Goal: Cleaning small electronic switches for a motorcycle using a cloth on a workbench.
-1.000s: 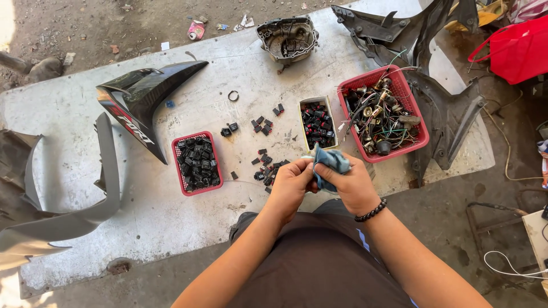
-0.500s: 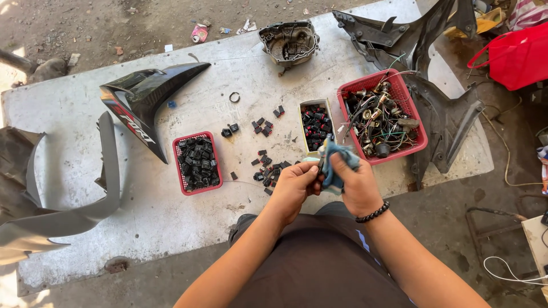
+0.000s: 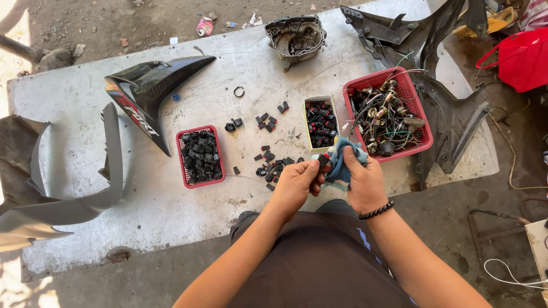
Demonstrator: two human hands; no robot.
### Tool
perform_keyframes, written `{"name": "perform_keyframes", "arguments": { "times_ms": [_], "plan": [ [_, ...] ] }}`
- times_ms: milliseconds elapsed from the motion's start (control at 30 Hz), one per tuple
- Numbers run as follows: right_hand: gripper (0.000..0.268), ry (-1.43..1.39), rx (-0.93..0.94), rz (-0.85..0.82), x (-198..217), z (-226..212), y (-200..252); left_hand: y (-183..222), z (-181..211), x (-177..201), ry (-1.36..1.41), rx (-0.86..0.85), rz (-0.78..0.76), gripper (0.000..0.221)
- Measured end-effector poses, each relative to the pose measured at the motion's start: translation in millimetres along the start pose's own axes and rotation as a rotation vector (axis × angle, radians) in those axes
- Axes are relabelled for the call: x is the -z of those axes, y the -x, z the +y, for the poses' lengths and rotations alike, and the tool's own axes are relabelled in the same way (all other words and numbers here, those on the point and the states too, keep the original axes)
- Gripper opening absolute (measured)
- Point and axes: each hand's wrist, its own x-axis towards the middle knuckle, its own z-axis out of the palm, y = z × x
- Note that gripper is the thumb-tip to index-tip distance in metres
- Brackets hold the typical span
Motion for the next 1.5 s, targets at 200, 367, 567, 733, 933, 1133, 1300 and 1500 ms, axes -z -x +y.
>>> {"name": "perform_keyframes", "arguments": {
  "times_ms": [200,367,567,733,933,1133,1300,1500],
  "plan": [
    [0.014,0.094,-0.081,-0.169,8.6,20.0,-5.0,-4.4,-7.7,5.4,-0.146,0.024,0.011,0.037],
    [0.013,0.163,-0.057,-0.166,6.3,15.1,2.1,-2.5,-13.2,5.8,-0.163,0.057,-0.02,0.037],
    [0.026,0.185,-0.023,-0.138,20.2,23.3,-5.8,0.8,-5.4,-1.1,-0.218,0.056,-0.025,0.038],
    [0.01,0.217,-0.018,-0.192,6.3,8.4,6.6,-1.2,-7.6,1.9,-0.261,0.038,0.006,0.041],
    [0.025,0.32,0.059,-0.138,16.2,28.1,-1.5,2.5,4.7,-0.3,-0.454,-0.022,0.019,0.04],
    [0.042,0.045,-0.158,0.091,11.1,18.3,-6.2,8.2,9.8,-6.1,-0.404,-0.038,0.065,0.042],
    [0.022,-0.008,-0.028,-0.134,11.3,13.1,-5.6,2.5,8.2,0.2,0.036,0.078,-0.005,0.04],
    [0.023,-0.071,0.012,-0.25,9.4,22.1,-0.2,5.3,3.9,1.3,0.14,0.238,-0.114,0.039]
  ]
}}
